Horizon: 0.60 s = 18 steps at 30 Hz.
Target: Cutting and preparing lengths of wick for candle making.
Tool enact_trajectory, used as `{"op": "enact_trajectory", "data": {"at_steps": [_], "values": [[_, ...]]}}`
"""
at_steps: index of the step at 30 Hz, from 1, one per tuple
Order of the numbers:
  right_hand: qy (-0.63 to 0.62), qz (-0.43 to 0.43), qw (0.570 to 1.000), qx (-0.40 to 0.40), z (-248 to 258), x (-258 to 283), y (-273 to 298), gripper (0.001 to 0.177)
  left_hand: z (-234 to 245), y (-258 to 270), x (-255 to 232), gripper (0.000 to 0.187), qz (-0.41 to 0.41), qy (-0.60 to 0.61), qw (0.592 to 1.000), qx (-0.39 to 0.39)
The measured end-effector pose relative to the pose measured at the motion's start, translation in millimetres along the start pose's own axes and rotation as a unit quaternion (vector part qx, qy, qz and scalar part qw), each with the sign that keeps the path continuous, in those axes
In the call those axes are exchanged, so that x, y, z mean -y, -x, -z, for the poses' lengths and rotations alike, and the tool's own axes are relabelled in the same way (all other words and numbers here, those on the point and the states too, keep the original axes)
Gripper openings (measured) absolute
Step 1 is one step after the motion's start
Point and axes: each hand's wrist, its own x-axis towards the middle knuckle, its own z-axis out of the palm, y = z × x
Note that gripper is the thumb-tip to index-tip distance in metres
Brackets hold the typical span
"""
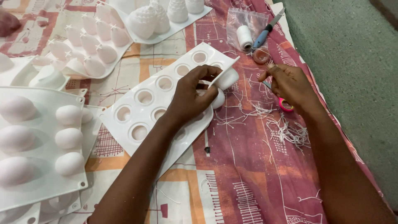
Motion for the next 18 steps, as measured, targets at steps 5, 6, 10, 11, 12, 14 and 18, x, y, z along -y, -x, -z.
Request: {"op": "enact_trajectory", "data": {"at_steps": [5, 6, 10, 11, 12, 14, 18], "values": [[0.15, -0.135, 0.979, -0.025, -2.4, 34.7, 14.4, 0.037, -7.1, 2.2, -15.7, 0.033, -0.01, -0.072, 0.997, 0.012], [0.142, -0.107, 0.984, -0.015, -0.2, 30.5, 13.5, 0.039, -8.2, 2.2, -19.1, 0.034, -0.01, -0.106, 0.994, 0.021], [0.135, -0.102, 0.985, 0.01, 8.9, 19.9, 9.8, 0.042, -15.0, 6.7, -36.7, 0.049, -0.106, -0.265, 0.957, 0.051], [0.134, -0.103, 0.986, 0.009, 8.2, 21.5, 11.8, 0.042, -17.8, 7.3, -37.6, 0.049, -0.106, -0.266, 0.957, 0.053], [0.14, -0.067, 0.988, 0.024, 7.6, 23.0, 13.9, 0.04, -21.1, 8.4, -38.4, 0.049, -0.09, -0.311, 0.945, 0.04], [0.145, -0.031, 0.988, 0.038, 7.5, 17.9, 11.8, 0.039, -22.8, 8.6, -38.9, 0.048, -0.075, -0.355, 0.931, 0.027], [0.067, -0.039, 0.995, 0.068, 13.8, -22.5, -6.6, 0.029, -8.7, 3.7, -27.7, 0.036, -0.008, -0.254, 0.964, -0.08]]}}
